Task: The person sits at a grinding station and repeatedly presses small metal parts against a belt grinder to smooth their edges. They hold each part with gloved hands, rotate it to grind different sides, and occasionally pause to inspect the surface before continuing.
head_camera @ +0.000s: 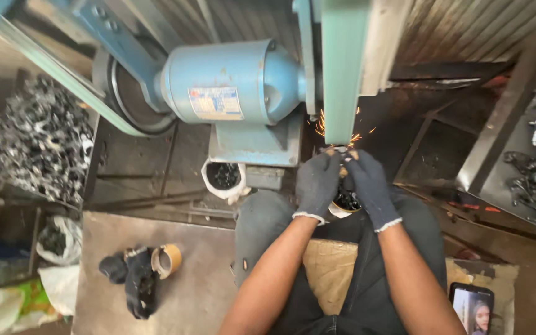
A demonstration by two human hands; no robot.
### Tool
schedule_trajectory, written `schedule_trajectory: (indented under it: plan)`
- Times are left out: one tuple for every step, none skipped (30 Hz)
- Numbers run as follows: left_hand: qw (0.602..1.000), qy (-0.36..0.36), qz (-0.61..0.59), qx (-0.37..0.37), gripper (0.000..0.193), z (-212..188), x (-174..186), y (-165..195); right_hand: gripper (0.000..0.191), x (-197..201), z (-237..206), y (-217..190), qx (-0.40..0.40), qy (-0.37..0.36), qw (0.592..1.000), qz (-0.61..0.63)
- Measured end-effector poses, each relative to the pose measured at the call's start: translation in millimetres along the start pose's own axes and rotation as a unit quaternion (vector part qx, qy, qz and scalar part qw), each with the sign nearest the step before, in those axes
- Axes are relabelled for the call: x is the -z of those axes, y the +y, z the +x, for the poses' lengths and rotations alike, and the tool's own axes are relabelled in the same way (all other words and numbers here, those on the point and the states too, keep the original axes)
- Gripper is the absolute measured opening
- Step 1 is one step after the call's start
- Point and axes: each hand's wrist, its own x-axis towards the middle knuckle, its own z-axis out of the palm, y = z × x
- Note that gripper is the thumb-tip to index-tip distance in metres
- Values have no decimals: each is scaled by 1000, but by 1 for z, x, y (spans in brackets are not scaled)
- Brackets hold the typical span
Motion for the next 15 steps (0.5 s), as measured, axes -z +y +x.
schedule_trajectory:
  plan:
    - [1000, -10, 13, 8, 39, 0, -5, -1, 22, 3, -1, 1, -44, 9, 999, 10]
    - [999, -21, 26, 10, 41, 2, -11, -1, 22, 5, -1, 3, -85, 24, 996, 22]
    - [999, -32, 40, 12, 43, 5, -14, -2, 22, 8, 0, 5, -55, 21, 998, 6]
    - [998, -42, 34, 20, 42, 7, -17, -3, 21, 10, 2, 7, -27, 18, 999, -12]
    - [998, -54, 26, 25, 40, 9, -19, -4, 21, 13, 4, 10, 3, 19, 999, -30]
    - [998, -64, 18, 22, 39, 10, -22, -5, 22, 15, 7, 13, 25, 9, 999, -18]
    - [997, -62, 49, -7, 37, 14, -22, -7, 23, 15, 10, 17, 44, 2, 999, -6]
    - [993, -75, 80, -32, 36, 11, -22, -9, 24, 18, 6, 23, 48, 1, 999, 5]
    - [991, -74, 101, -50, 35, 10, -22, -11, 25, 17, 9, 28, 37, 20, 999, -7]
    - [987, -80, 119, -75, 34, 4, -20, -12, 30, 20, 0, 35, 48, -26, 994, 91]
    - [980, -57, -51, -183, 29, -2, -15, -15, 29, 18, 0, 38, 58, -13, 998, 15]
    - [983, -67, 30, -167, 34, -11, -10, -15, 28, 21, -9, 45, 150, -11, 987, -57]
    - [987, -88, -1, -134, 37, -15, -8, -14, 29, 19, -17, 49, 46, -25, 994, 99]
    - [984, -104, 115, -88, 33, -22, -1, -12, 27, 21, -26, 53, 112, 35, 993, 15]
    - [981, -117, 123, -90, 33, -29, 4, -10, 27, 23, -35, 53, 177, 84, 978, -74]
